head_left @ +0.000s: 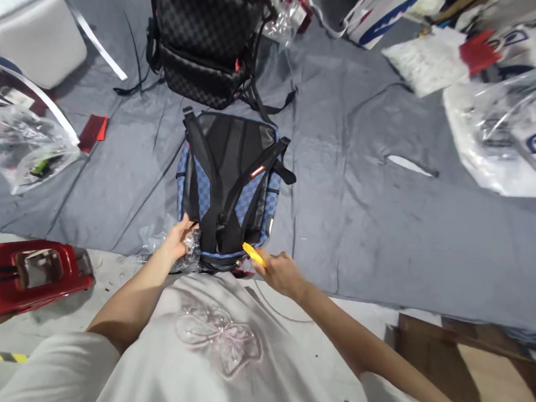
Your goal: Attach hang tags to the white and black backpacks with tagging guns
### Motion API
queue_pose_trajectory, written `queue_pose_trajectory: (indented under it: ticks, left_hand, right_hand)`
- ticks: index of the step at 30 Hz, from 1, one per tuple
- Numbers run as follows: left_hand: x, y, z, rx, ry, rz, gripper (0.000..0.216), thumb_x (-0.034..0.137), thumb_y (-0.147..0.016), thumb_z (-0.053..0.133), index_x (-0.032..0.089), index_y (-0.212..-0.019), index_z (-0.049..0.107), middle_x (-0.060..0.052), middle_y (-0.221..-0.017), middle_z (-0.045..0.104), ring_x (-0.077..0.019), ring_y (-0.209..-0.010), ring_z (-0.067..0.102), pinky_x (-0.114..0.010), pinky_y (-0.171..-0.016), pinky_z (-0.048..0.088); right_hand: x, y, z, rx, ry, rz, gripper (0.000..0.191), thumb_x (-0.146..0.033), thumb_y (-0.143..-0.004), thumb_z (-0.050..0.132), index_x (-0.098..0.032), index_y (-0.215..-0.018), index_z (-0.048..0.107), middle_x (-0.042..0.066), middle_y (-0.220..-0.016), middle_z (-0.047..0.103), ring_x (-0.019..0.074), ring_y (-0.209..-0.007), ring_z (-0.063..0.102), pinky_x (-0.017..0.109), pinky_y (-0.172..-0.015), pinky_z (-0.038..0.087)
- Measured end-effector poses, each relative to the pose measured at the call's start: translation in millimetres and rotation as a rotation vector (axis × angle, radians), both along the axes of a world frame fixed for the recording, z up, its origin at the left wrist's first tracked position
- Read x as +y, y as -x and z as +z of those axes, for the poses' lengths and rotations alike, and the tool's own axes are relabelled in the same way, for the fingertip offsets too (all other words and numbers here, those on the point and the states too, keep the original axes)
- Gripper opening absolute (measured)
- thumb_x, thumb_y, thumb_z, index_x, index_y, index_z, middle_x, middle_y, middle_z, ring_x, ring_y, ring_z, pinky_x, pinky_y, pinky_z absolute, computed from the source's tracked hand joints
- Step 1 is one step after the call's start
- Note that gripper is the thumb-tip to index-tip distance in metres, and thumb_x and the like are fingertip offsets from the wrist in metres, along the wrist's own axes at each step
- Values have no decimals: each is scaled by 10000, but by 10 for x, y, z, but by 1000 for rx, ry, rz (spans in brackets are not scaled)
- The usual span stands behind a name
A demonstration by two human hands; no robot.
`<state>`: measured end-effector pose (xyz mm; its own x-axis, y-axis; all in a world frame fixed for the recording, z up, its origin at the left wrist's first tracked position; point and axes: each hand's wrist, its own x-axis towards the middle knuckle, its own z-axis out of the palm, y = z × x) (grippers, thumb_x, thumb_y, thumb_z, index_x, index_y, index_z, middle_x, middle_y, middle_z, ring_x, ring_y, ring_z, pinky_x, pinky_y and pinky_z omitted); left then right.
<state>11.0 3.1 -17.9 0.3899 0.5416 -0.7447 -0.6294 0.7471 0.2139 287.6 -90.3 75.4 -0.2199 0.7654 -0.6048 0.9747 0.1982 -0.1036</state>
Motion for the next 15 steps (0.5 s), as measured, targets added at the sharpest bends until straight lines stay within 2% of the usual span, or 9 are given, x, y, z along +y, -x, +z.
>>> queue_pose_trajectory:
  ticks: [2, 6, 11, 15]
  left_hand:
    - [-22, 31, 0, -25, -32, -1, 355, 487, -861, 694, 145, -947, 652, -45, -766, 714, -188, -648, 701, -305, -679, 591]
    - [-33, 75, -35, -38, -73, -19, 342, 494, -837, 722, 169, -847, 618, -6, -692, 674, -153, -557, 654, -274, -624, 567]
    - [-19, 158, -87, -19, -119, -72, 407, 494, -854, 699, 141, -1051, 654, -80, -877, 738, -206, -713, 713, -311, -683, 574]
    - [-45, 181, -97, -10, -162, -61, 391, 498, -805, 751, 155, -962, 651, -66, -858, 744, -200, -706, 712, -291, -651, 569]
  right_hand:
    - [-104, -41, -49, -141, -68, -21, 466, -421, -1040, 362, -128, -1379, 491, 135, -947, 741, 247, -829, 701, 371, -842, 353]
    - [-270, -125, -221, -347, -162, -188, 475, -408, -1024, 397, -104, -1374, 502, 158, -919, 722, 274, -803, 688, 400, -793, 354]
    - [-326, -118, -504, -296, -294, -260, 499, -451, -1025, 400, -101, -1359, 522, 131, -890, 724, 270, -781, 679, 426, -851, 360]
    - [-373, -201, -675, -240, -383, -195, 499, -436, -1021, 423, -85, -1362, 520, 121, -842, 729, 241, -727, 653, 427, -912, 341]
